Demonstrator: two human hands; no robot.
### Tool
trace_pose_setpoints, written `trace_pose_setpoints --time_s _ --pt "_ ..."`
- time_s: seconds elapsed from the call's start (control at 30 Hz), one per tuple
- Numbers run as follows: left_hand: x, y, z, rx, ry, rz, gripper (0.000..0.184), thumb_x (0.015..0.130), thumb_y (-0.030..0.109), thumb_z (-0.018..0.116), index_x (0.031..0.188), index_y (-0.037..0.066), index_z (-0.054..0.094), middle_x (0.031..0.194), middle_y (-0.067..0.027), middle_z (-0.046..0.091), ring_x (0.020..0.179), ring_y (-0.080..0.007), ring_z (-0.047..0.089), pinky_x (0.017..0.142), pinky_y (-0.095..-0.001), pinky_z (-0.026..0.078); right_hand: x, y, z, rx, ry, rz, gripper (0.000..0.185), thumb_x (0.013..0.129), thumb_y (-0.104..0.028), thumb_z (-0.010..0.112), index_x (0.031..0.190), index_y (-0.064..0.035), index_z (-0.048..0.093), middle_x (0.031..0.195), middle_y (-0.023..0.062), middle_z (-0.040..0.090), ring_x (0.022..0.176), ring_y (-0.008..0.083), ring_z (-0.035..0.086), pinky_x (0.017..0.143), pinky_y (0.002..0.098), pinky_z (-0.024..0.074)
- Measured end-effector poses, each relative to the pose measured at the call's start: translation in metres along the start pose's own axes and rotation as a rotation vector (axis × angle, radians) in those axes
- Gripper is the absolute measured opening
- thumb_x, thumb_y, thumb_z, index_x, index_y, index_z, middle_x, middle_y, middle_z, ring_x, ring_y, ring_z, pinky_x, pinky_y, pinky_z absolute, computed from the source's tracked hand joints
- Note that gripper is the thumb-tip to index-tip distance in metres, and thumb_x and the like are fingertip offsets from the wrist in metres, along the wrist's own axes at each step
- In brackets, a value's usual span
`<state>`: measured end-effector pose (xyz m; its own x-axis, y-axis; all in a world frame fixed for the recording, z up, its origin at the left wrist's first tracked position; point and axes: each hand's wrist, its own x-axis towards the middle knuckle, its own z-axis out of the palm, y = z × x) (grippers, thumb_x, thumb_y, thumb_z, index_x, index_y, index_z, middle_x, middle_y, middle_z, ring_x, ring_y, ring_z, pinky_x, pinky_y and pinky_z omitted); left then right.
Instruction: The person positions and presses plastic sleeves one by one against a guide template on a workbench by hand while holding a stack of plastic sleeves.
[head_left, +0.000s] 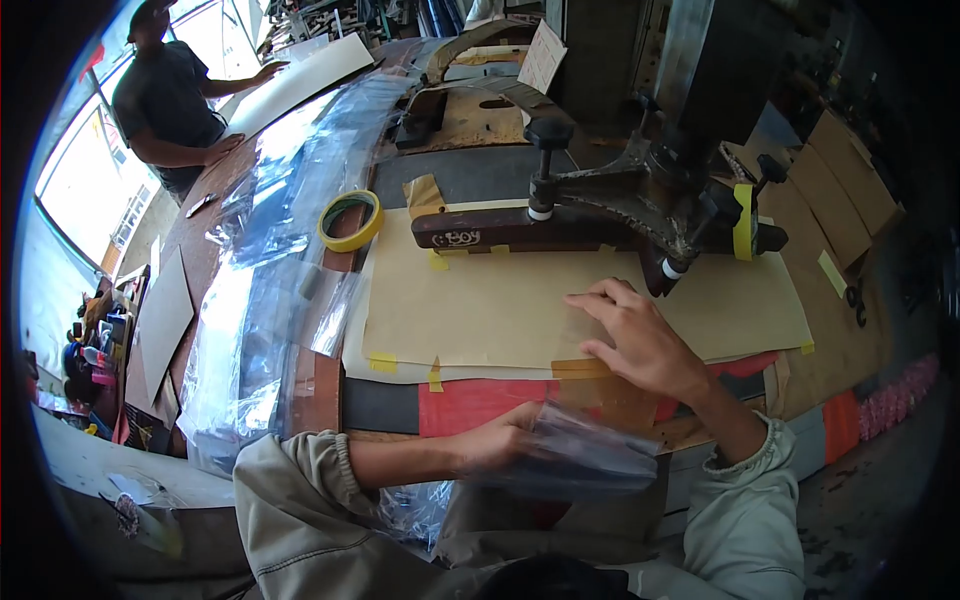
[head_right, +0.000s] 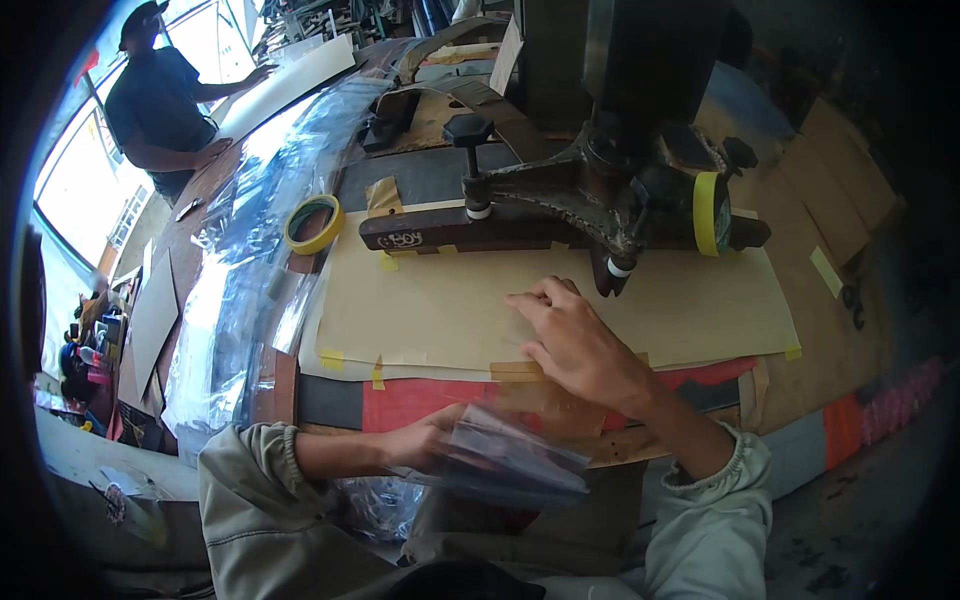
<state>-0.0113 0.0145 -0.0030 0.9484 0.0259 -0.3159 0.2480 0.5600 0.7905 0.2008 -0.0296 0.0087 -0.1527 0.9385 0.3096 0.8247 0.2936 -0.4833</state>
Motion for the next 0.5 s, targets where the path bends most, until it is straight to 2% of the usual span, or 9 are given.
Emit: trace_pose_setpoints --time_s 0.1,0.2,0.23,0.3,0.4,0.5 --pt "0.002 -0.002 -0.001 0.061 -0.049 0.005 0.039 0.085 0.009 0.054 0.122 -0.002 0.052 0.124 -0.0109 0.054 0.114 -0.0172 0.049 0.098 -0.0296 0.036 0.007 -0.002 -0.014 0.25 -0.223 0.165 0.03 0.075 -0.004 0.062 0.104 0.0048 0.058 0.081 0.0146 0.063 0.078 0.0264 0.062 0.073 0.0345 0.0485" --pt "0.005 -0.015 -0.01 0.061 -0.206 0.156 0.037 0.086 0.011 0.054 0.12 -0.003 0.053 0.122 -0.0122 0.055 0.112 -0.0175 0.049 0.096 -0.0299 0.037 0.01 -0.009 -0.027 0.447 -0.129 0.199 0.021 0.077 -0.004 0.062 0.096 0.0049 0.061 0.07 0.0109 0.065 0.063 0.0185 0.062 0.064 0.03 0.0492" --pt "0.006 -0.016 -0.012 0.109 -0.237 0.184 0.037 0.086 0.011 0.054 0.12 -0.003 0.053 0.121 -0.0126 0.056 0.111 -0.0176 0.05 0.096 -0.0299 0.037 0.013 -0.012 -0.036 0.584 -0.118 0.319 0.017 0.079 -0.008 0.065 0.092 0.0028 0.063 0.071 0.0074 0.066 0.062 0.0096 0.06 0.057 0.0243 0.0464" --pt "0.008 -0.015 -0.013 0.339 -0.245 0.167 0.036 0.087 0.012 0.055 0.119 -0.003 0.054 0.119 -0.0133 0.057 0.11 -0.0176 0.05 0.095 -0.03 0.038 0.015 -0.012 -0.051 0.693 -0.063 0.38 0.014 0.08 -0.01 0.066 0.089 0.0008 0.064 0.071 0.0054 0.066 0.06 0.0063 0.058 0.052 0.0214 0.0435" --pt "0.007 -0.01 -0.007 0.374 -0.245 0.191 0.035 0.087 0.012 0.055 0.119 -0.003 0.054 0.118 -0.0127 0.057 0.108 -0.0167 0.052 0.093 -0.0293 0.039 0.017 -0.023 -0.066 0.733 0.062 0.366 0.01 0.079 -0.008 0.067 0.084 0.0003 0.065 0.069 0.0054 0.065 0.059 0.0044 0.057 0.048 0.0179 0.0402" --pt "0.003 -0.01 -0.007 0.055 -0.262 0.292 0.036 0.087 0.012 0.054 0.121 -0.002 0.053 0.118 -0.0117 0.058 0.106 -0.0155 0.053 0.092 -0.0281 0.04 0.019 -0.031 -0.075 0.71 0.164 0.247 0.009 0.078 -0.006 0.068 0.081 0.001 0.065 0.067 0.0057 0.063 0.059 0.0038 0.055 0.046 0.0171 0.039"
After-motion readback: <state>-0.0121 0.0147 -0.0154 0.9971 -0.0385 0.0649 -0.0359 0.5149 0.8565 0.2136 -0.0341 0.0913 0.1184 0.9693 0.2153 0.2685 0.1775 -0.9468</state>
